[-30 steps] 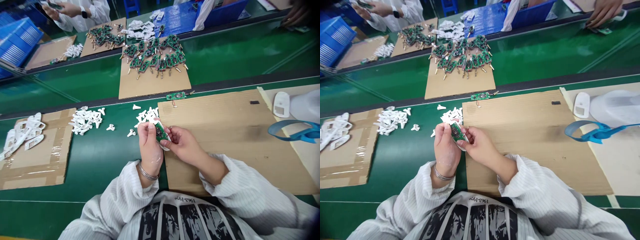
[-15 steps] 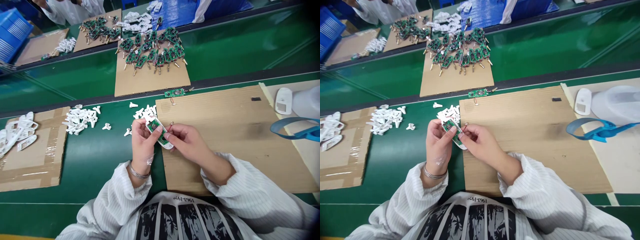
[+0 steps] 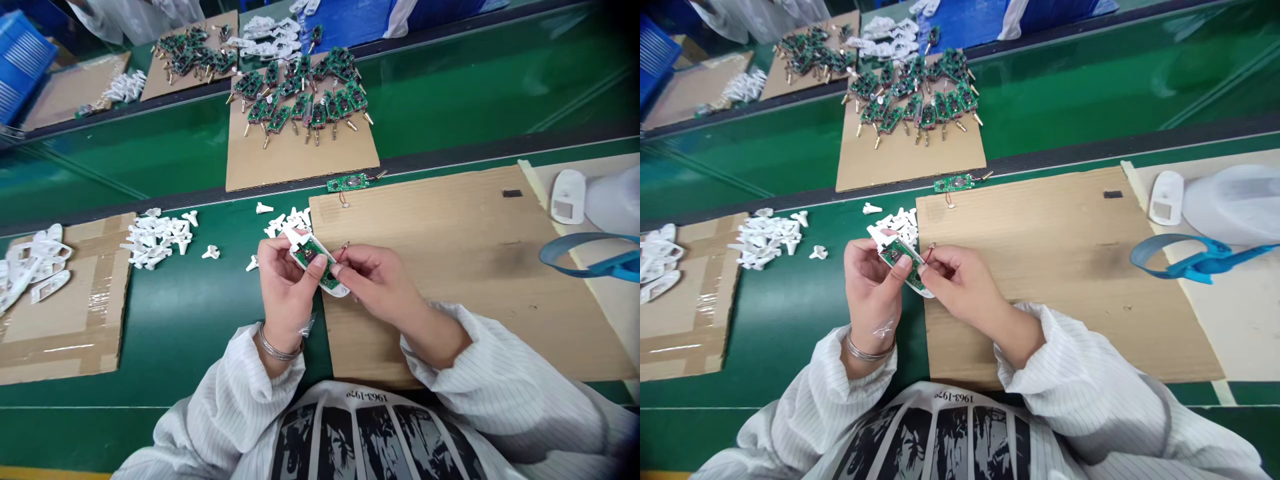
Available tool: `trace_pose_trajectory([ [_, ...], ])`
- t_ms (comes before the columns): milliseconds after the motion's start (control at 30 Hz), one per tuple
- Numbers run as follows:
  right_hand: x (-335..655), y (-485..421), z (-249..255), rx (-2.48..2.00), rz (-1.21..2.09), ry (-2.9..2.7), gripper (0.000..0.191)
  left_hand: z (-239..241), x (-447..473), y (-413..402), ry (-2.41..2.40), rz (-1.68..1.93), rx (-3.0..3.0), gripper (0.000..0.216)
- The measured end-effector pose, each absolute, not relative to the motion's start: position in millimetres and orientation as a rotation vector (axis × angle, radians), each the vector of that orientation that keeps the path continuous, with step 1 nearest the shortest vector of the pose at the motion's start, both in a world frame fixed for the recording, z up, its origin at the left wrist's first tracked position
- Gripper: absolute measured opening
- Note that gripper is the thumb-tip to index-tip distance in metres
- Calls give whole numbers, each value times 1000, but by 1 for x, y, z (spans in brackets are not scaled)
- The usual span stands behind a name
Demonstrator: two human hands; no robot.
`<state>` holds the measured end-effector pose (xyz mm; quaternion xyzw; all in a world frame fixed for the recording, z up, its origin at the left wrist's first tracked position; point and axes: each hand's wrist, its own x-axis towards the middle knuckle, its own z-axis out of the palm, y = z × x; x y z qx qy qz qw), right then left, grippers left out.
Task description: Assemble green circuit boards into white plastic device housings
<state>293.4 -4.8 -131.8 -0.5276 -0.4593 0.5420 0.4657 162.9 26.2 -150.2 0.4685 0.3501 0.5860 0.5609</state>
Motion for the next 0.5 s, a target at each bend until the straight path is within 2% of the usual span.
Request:
trace_pose_trajectory([
  [367,296,-3,-138,-1301,1438,-990,16,-153,156,37,913,1317,1059,28],
  [500,292,-2,-139,-1276,1512,-934,23,-153,157,36,968,1342,1119,29],
])
